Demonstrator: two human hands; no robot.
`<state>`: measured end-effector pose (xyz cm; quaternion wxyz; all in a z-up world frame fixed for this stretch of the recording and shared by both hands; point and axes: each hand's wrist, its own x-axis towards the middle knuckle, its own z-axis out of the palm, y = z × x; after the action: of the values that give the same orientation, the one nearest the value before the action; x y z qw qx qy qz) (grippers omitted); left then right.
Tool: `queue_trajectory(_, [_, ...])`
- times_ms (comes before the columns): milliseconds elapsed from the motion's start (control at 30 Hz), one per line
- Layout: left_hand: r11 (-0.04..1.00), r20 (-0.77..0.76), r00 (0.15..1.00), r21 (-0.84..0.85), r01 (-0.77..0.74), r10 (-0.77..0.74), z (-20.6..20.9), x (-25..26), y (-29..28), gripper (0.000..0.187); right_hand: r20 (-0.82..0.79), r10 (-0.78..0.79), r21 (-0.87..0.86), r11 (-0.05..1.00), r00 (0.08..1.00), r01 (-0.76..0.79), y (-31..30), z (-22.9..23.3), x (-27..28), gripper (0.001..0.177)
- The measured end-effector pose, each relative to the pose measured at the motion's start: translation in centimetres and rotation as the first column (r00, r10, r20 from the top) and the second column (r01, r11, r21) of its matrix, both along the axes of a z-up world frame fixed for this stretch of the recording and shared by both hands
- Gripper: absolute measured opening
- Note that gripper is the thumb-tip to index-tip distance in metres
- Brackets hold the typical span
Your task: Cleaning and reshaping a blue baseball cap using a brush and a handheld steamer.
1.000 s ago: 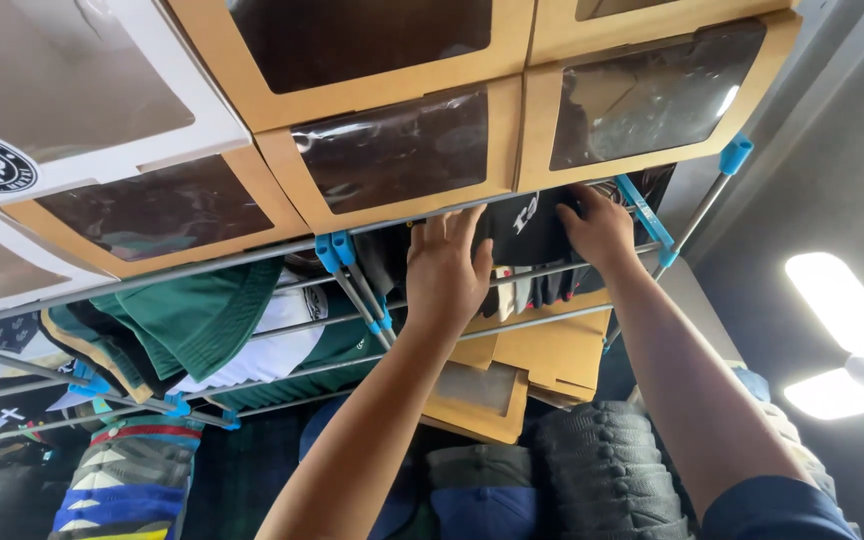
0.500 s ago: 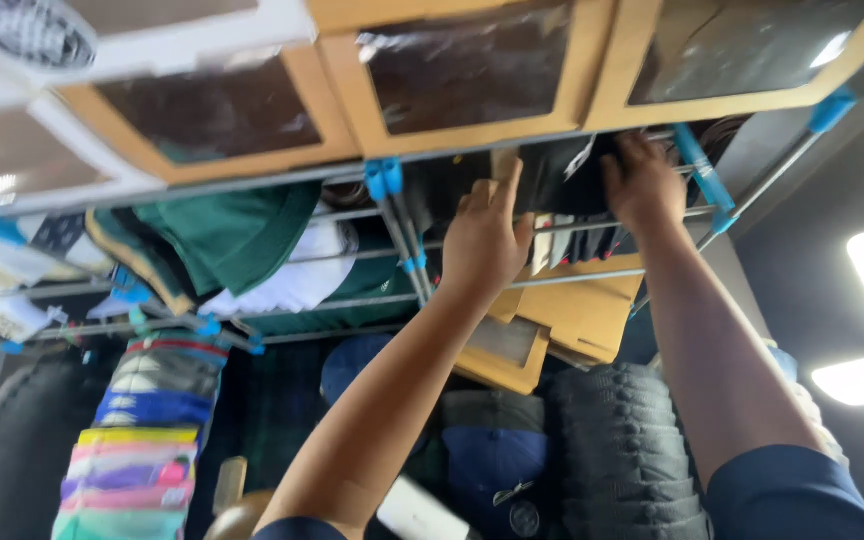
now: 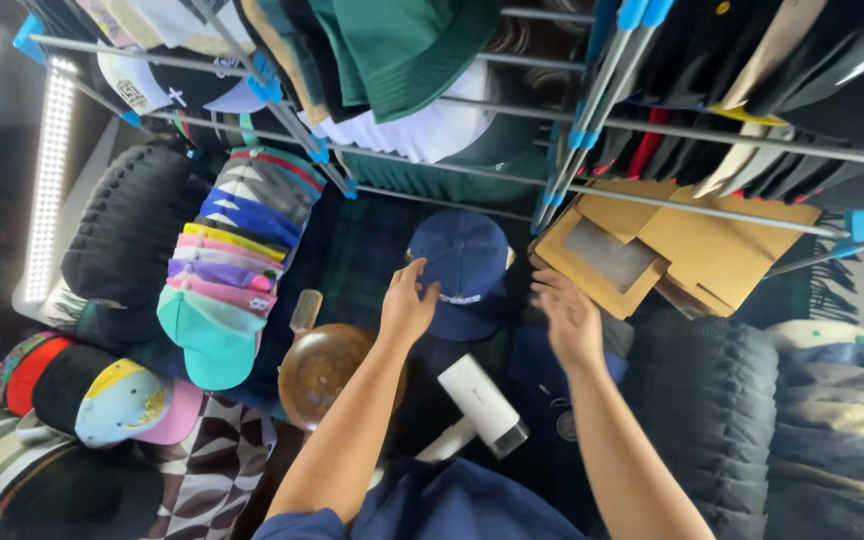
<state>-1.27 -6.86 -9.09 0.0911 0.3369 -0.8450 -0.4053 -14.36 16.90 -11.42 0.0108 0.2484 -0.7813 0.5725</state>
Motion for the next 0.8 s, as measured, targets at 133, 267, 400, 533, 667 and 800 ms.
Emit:
queue_trajectory(133, [0.978, 0.195, 0.98, 0.194, -0.076, 0.038, -7.4, -0.6, -3.4, 0.065, 0.709, 0.081, -0.179, 0.981, 0.701, 0.068, -6.0, -4.6, 3.0, 0.048])
queue_trajectory(267, [0.958, 0.407, 0.905, 0.288, 0.003, -0.125, -10.4, -3.3, -5.1, 0.092, 0.724, -0.207, 0.148, 0.978, 0.658, 0.145, -9.1, -13.1, 0.6, 0.061])
queue_trajectory(400, [0.937, 0.424, 0.865, 0.324, 0.131, -0.268, -13.8, -6.7, -7.0, 0.092, 0.776, -0.348, 0.313, 0.936, 0.526, 0.158, -10.6, -10.3, 1.0, 0.076])
queue_trajectory(533, [0.917, 0.419, 0.829, 0.306, 0.256, -0.371, -19.8, -9.2, -10.3, 0.089, 0.683, -0.387, 0.404, 0.907, 0.619, 0.122, -12.2, -11.2, 0.8, 0.075])
queue_trajectory(667, [0.833, 0.375, 0.855, 0.541, 0.112, -0.358, -12.0, -5.4, -9.4, 0.107, 0.746, -0.387, 0.279, 0.921, 0.542, 0.274, -14.1, -8.0, 2.9, 0.083])
queue_trajectory(800, [0.86, 0.325, 0.877, 0.482, 0.167, -0.353, -3.2, -3.9, -11.1, 0.111, 0.718, -0.425, 0.215, 0.889, 0.552, 0.404, -16.0, -3.4, 4.5, 0.076])
